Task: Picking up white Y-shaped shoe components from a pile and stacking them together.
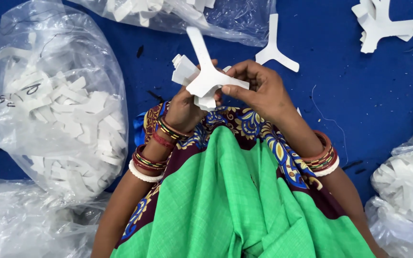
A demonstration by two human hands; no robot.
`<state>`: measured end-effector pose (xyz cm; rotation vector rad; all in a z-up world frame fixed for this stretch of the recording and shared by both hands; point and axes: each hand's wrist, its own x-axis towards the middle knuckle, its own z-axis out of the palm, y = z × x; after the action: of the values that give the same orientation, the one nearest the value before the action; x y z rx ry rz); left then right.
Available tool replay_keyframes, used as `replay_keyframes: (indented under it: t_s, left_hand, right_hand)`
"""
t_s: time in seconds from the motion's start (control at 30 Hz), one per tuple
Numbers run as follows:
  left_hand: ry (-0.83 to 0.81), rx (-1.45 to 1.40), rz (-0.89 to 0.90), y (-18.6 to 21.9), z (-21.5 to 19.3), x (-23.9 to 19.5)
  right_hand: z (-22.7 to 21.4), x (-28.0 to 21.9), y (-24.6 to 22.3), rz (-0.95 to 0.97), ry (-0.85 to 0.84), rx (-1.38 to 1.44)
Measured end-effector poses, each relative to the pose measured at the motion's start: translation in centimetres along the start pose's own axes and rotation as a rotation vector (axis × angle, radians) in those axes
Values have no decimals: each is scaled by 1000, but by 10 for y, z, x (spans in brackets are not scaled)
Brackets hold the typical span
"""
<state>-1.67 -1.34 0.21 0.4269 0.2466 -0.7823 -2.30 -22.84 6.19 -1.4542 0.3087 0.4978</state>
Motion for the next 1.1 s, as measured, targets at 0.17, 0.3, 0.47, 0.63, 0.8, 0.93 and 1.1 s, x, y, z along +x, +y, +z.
replay_keyframes:
  t_s: [0.17,0.3,0.47,0.63,0.8,0.93,1.1]
  left_hand:
    - [60,-6,-73,11,6,-2]
    - [4,28,-16,12,0,-4]
    - [27,54,-15,14,7,-3]
    - [35,59,-30,15,9,-3]
    - [65,67,-36,14,9,-2]
    - [55,66,-34,11,4,-1]
    - [67,76,-24,13,1,-3]
  right_hand:
    - [-33,-7,-1,-45,21,6]
    - [-95,-26,-14,-123,205,18]
    - [-252,-35,59,-186,560,-147]
    - [-358,-40,139,-172,680,-701]
    - [-258,-30,73,-310,1093,-1260]
    - [-186,-2,97,-406,867,-1129]
    - [-93,25,99,-350,592,-949]
